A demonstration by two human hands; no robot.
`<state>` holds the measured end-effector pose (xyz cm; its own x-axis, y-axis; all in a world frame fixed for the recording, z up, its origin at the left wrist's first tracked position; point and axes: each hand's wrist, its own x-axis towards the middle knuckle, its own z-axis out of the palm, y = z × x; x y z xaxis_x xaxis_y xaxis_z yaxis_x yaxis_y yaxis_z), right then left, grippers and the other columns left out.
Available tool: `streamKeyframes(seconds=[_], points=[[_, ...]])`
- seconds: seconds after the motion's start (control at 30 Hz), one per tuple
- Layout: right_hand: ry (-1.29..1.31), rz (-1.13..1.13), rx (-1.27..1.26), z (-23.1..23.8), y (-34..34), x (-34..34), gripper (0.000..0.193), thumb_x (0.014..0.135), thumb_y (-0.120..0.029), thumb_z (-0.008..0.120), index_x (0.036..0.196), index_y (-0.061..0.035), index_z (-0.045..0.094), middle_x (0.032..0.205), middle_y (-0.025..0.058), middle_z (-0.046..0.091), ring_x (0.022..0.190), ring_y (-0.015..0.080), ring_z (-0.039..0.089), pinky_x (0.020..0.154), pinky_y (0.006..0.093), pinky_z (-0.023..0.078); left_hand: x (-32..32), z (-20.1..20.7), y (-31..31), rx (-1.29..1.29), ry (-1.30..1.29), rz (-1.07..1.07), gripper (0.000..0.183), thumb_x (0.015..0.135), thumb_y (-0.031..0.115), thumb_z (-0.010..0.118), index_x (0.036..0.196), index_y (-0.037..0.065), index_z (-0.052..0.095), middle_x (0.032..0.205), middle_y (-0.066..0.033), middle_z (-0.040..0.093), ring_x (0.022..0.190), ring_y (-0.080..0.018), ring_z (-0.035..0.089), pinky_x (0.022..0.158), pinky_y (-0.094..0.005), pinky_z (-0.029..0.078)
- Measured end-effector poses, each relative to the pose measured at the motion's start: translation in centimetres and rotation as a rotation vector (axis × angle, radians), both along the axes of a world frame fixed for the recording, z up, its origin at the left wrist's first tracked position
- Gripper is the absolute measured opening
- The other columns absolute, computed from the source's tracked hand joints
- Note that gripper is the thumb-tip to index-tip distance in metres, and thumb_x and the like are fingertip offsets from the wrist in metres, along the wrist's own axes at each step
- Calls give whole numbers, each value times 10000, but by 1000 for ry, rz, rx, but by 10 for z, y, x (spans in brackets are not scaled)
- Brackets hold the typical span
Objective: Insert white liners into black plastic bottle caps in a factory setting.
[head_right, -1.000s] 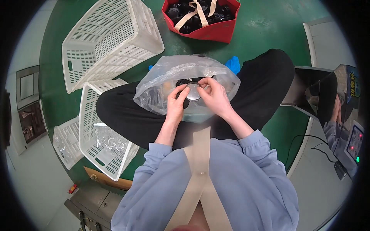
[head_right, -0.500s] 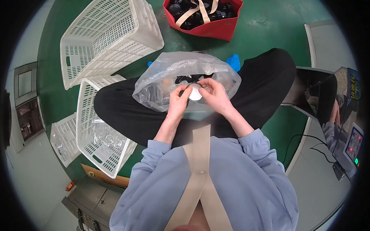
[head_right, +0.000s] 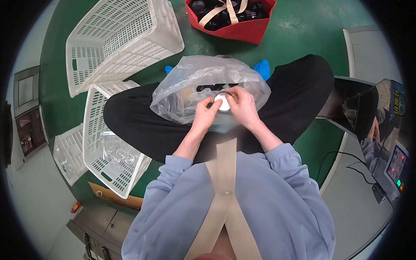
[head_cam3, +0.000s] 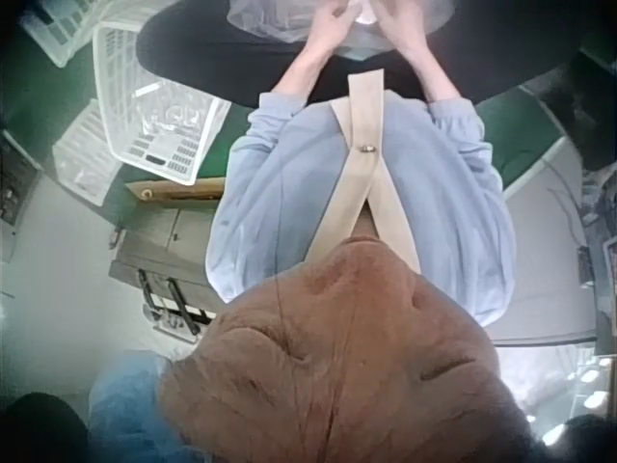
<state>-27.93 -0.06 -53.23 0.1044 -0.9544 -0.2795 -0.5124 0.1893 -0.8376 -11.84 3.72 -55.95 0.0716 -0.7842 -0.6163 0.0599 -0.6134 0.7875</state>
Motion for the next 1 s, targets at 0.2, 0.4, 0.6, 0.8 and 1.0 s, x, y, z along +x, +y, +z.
streamKeyframes(seconds=[0.2,0.4,0.6,0.8,1.0], points=[[-46,146,174,1,4,2,354,857,-149,752,1143,17,624,847,46,639,637,90,499,605,285,455,1,-11,-6,15,-170,3,336,851,326,780,842,-6,729,718,-62,692,688,-104,604,655,-305,488],[-46,158,123,-5,10,1,329,875,-134,743,1137,14,611,820,36,639,616,74,502,569,273,449,-1,-8,-7,-53,-153,-35,330,891,321,767,835,3,703,760,-2,647,717,-70,541,645,-261,443],[-171,-34,192,-25,9,7,261,878,-123,714,1076,18,620,801,79,676,629,126,553,621,313,484,-15,-22,-4,-93,-25,258,267,955,278,689,956,14,725,845,-19,679,713,-71,568,629,-256,452],[-141,-175,74,-33,13,16,226,901,-105,675,1081,21,623,804,81,696,625,138,617,607,312,506,-19,-13,-6,137,182,317,292,982,260,649,1143,24,711,893,-25,693,730,-79,594,585,-245,454],[-156,-144,237,-33,11,9,240,908,-82,635,1119,31,625,833,98,709,624,151,679,572,329,545,-15,-21,6,-85,-149,45,336,917,150,658,1207,-20,669,928,-48,705,799,-110,622,706,-277,502]])
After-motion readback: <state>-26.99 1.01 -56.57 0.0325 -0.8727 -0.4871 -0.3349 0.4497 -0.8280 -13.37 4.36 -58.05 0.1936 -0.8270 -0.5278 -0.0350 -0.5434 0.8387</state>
